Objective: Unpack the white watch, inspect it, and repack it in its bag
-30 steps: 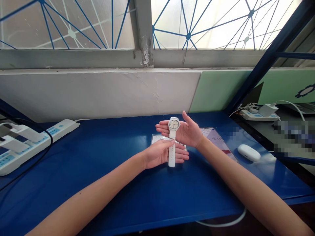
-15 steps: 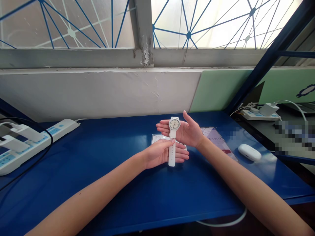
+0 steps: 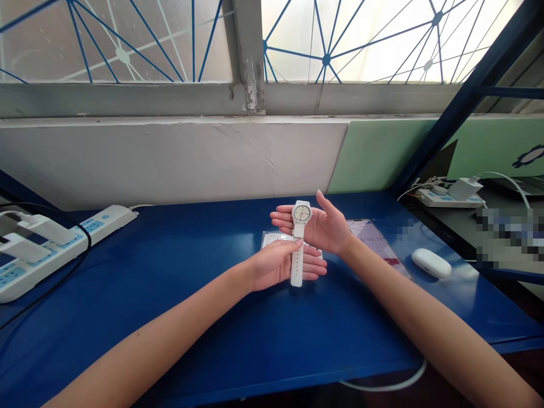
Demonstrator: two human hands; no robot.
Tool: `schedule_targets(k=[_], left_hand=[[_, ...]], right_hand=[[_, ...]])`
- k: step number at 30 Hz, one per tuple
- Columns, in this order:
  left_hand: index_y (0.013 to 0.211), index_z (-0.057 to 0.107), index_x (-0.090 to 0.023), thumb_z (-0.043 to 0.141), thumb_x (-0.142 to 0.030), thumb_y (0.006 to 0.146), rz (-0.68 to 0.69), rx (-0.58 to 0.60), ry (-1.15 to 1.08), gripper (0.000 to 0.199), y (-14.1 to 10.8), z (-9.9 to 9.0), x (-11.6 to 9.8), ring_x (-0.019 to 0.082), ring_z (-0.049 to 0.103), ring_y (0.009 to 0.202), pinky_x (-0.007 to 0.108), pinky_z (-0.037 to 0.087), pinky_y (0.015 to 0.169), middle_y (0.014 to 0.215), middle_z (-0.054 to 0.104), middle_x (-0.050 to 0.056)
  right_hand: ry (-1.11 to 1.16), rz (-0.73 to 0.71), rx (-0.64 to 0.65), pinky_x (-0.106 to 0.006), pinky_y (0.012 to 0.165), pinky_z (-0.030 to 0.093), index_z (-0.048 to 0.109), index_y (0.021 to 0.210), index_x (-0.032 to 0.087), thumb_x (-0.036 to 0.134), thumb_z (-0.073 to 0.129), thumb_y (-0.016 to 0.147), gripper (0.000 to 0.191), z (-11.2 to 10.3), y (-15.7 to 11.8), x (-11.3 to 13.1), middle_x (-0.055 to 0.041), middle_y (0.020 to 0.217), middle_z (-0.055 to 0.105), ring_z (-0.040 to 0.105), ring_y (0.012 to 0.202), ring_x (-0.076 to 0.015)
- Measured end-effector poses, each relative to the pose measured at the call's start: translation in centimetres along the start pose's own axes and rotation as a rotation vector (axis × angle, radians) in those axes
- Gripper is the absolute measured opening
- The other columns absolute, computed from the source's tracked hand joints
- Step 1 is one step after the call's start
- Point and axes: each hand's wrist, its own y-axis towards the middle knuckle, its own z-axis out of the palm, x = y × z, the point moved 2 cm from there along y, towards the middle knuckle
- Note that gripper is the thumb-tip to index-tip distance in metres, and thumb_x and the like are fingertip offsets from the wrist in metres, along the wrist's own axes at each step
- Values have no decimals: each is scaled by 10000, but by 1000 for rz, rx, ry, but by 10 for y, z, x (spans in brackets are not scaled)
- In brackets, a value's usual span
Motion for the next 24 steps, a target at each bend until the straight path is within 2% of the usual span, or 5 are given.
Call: schedule_targets(k=[8, 15, 19, 24], left_hand=[[1048, 644, -21, 395, -294, 1007, -18, -52, 7, 372, -2, 1, -1, 277, 699, 965, 412, 506, 917, 1094, 676, 251], [1070, 645, -5, 389, -222, 1004, 36, -47, 31, 342, -5, 5, -7, 280, 701, 959, 407, 509, 912, 1092, 676, 256], [1068, 647, -2, 403, -223, 1002, 59, -30, 32, 336, -4, 3, -8, 286, 700, 960, 414, 502, 921, 1085, 677, 259], [1074, 648, -32, 417, -245, 1002, 103, 26, 28, 322, -3, 2, -8, 276, 698, 964, 408, 504, 921, 1107, 676, 233]], right_hand=[[25, 1, -110, -371, 1059, 416, 630, 1137, 74, 502, 160, 1003, 650, -4, 6, -8, -173, 1200, 668, 637, 1112, -221], [80, 3, -241, -312, 975, 484, 635, 1106, 61, 454, 176, 1012, 612, -13, 9, -7, -157, 1106, 709, 681, 1010, -203], [89, -29, -180, -358, 1004, 456, 625, 1137, 83, 472, 152, 1004, 627, -11, 7, -4, -139, 1125, 705, 669, 1031, -217], [94, -52, -32, -462, 1033, 404, 523, 1296, 180, 438, 112, 986, 576, -3, 3, -3, -88, 1210, 674, 648, 1078, -236]])
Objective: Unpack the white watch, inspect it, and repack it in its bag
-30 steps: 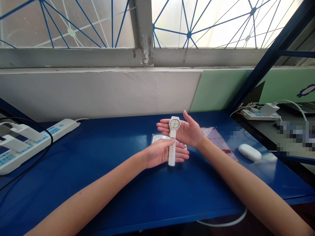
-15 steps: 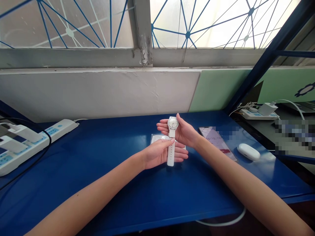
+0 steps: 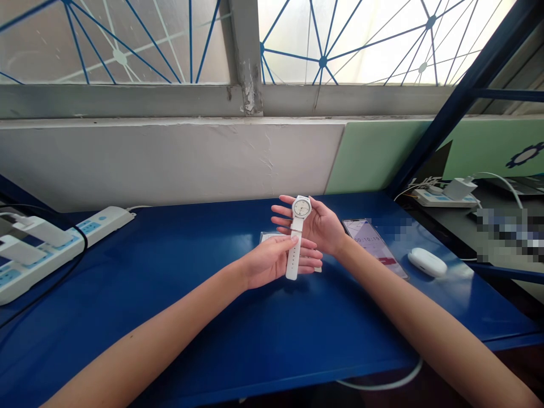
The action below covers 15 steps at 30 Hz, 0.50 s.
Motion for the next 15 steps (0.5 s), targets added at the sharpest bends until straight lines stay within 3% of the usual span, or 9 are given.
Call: schedule_targets(k=[3, 7, 11, 15], left_hand=[[1082, 641, -45, 399, -254, 1009, -24, -14, 4, 328, -1, 1, 0, 270, 697, 968, 387, 524, 886, 1123, 672, 227], [1034, 640, -38, 375, -257, 1014, -81, -85, 35, 345, -1, 3, 2, 262, 707, 929, 346, 559, 792, 1074, 686, 235], [958, 650, -52, 424, -273, 1001, -72, -190, 63, 319, 0, 4, 1, 224, 719, 819, 303, 572, 715, 942, 715, 193], [943, 653, -65, 514, -288, 967, -20, -263, 54, 264, 2, 2, -1, 171, 694, 705, 263, 567, 649, 840, 700, 131]], right_hand=[[-2, -7, 50, -460, 1047, 383, 443, 1370, 207, 372, 126, 981, 528, 4, -2, 0, -81, 1223, 666, 639, 1098, -225], [8, 26, 25, -399, 1037, 411, 513, 1307, 147, 374, 133, 993, 543, 4, -2, -2, -97, 1237, 657, 645, 1080, -209], [41, 40, -46, -319, 945, 494, 586, 1211, 105, 396, 160, 1014, 553, -3, 1, -1, -105, 1162, 693, 677, 985, -179], [52, -3, -187, -235, 781, 559, 636, 1108, 93, 374, 285, 1017, 458, -8, 4, 1, -78, 942, 745, 702, 794, -135]])
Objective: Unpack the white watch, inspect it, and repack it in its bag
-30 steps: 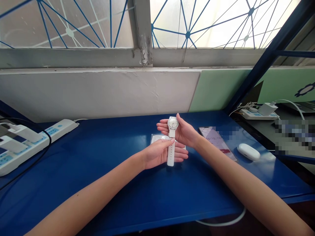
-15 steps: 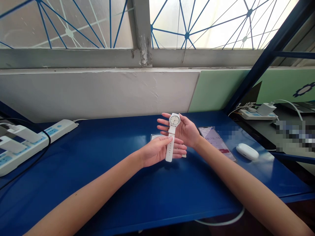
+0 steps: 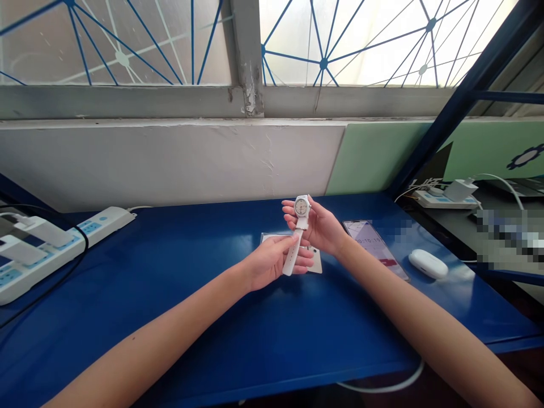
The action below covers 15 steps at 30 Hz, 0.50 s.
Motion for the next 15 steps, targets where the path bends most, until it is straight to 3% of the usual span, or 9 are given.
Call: schedule_targets(k=[4, 8, 12, 15], left_hand=[[1014, 641, -81, 587, -309, 932, 44, 58, -44, 249, 0, 0, 1, 160, 684, 699, 293, 561, 703, 867, 689, 116], [1102, 628, -80, 614, -297, 914, 12, 247, -52, 288, -4, 5, 5, 211, 699, 809, 353, 540, 788, 961, 683, 146], [1128, 619, -64, 561, -275, 936, -5, 356, -89, 291, -5, 5, 8, 263, 696, 887, 400, 520, 830, 1011, 681, 184], [1120, 623, -44, 521, -226, 945, -20, 340, -82, 272, -3, 2, 9, 283, 694, 938, 407, 512, 856, 1059, 680, 217]], right_hand=[[-64, -91, -159, -177, 633, 568, 673, 982, 102, 349, 452, 979, 331, -4, 4, 1, -57, 846, 742, 690, 684, -104], [-115, -149, -231, -162, 589, 561, 677, 850, 148, 360, 594, 906, 235, -8, 6, 0, -36, 759, 727, 677, 651, -100], [-171, -147, -171, -188, 612, 561, 685, 883, 154, 335, 598, 901, 201, -5, 4, -1, -37, 784, 729, 676, 667, -113], [-160, -87, -35, -265, 772, 570, 676, 1030, 154, 373, 486, 951, 300, 2, -1, -1, -63, 949, 738, 698, 817, -155]])
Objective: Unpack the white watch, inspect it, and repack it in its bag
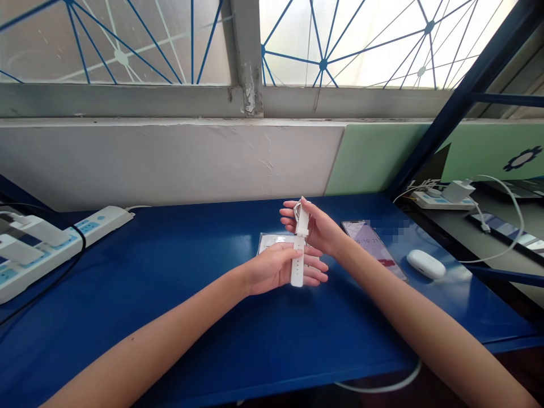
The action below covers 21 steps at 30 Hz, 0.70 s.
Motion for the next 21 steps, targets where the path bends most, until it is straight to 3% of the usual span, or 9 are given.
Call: schedule_targets(k=[3, 6, 21], left_hand=[[1121, 627, -32, 486, -191, 952, -14, -9, 16, 271, 0, -2, -2, 306, 673, 1018, 416, 507, 882, 1132, 659, 245], [1129, 628, -32, 475, -175, 957, -25, 5, 34, 271, -1, -2, -4, 313, 659, 1054, 421, 504, 898, 1163, 647, 250], [1162, 627, -87, 551, -215, 943, -25, 101, 71, 265, -5, -3, -8, 319, 615, 1135, 440, 464, 967, 1228, 624, 218]], right_hand=[[22, 49, 143, -344, 937, 516, 637, 1140, 149, 340, 393, 975, 351, 6, -5, 2, -92, 1118, 707, 677, 993, -196], [9, 61, 214, -353, 1000, 474, 594, 1209, 146, 231, 404, 954, 329, 7, -7, 2, -103, 1212, 670, 649, 1077, -198], [-24, 66, 220, -345, 966, 504, 561, 1229, 134, 190, 410, 945, 326, 4, -8, 7, -125, 1271, 632, 642, 1103, -209]])
